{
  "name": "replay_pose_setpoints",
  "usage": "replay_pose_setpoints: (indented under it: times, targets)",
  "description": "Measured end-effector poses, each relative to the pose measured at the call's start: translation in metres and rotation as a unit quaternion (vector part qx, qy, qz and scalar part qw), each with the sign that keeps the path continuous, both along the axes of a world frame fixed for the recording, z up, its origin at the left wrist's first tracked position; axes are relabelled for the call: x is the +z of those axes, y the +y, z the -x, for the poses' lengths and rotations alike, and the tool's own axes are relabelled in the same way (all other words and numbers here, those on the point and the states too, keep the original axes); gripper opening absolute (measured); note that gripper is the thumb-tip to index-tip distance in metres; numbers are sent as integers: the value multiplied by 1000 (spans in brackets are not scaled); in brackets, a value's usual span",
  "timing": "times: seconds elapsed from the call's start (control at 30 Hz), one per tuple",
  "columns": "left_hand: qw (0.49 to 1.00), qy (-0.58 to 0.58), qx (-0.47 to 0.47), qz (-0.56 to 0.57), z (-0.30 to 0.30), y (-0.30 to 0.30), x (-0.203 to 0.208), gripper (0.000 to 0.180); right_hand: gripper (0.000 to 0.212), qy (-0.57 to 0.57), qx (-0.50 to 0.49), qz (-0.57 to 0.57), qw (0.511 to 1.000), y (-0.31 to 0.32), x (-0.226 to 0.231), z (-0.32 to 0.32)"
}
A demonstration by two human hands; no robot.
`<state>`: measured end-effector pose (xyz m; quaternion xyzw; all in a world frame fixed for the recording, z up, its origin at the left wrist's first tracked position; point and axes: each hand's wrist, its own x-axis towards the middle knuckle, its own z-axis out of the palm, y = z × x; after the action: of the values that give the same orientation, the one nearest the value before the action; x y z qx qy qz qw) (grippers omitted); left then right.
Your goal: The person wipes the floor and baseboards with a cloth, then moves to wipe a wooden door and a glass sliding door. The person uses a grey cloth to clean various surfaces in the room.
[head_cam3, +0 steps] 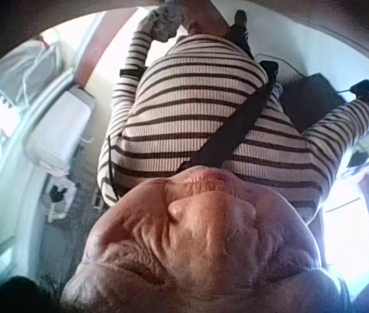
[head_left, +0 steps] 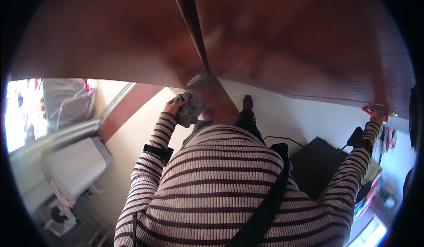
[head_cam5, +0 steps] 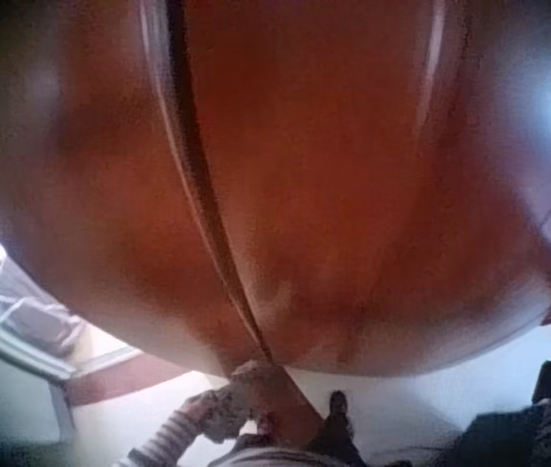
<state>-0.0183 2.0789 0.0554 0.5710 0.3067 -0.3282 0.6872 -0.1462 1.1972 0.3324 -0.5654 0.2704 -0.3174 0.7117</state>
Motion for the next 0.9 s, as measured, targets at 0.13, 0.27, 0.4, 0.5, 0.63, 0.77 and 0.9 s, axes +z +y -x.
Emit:
replay_pose_setpoints:
  times: [0.13, 0.27, 0.4, 0.5, 0.63, 0.77, 0.9]
  targets:
    - [997, 38, -57, 33, 5, 19, -23, 32, 20, 30, -102, 45, 993, 75, -8, 71]
    - [991, 92, -91, 44, -1, 23, -39, 33, 17, -9, -286, 24, 958, 177, 0, 83]
    - [975, 60, -213, 31, 4, 15, -41, 39, 16, -3, -432, 46, 901, 270, 12, 115]
    - [968, 16, -249, -22, 22, 13, -33, 40, 15, 12, -475, 59, 878, 308, 14, 137]
    - [973, 8, -231, 15, 47, 25, -15, 36, 11, 33, -401, 67, 913, 328, 13, 169]
    - [979, 51, -198, 29, 74, 49, -3, 31, 11, 15, -427, 103, 898, 357, 7, 180]
    - [979, 48, -197, 35, 109, 82, -11, 23, 13, -30, -503, 34, 863, 418, 14, 199]
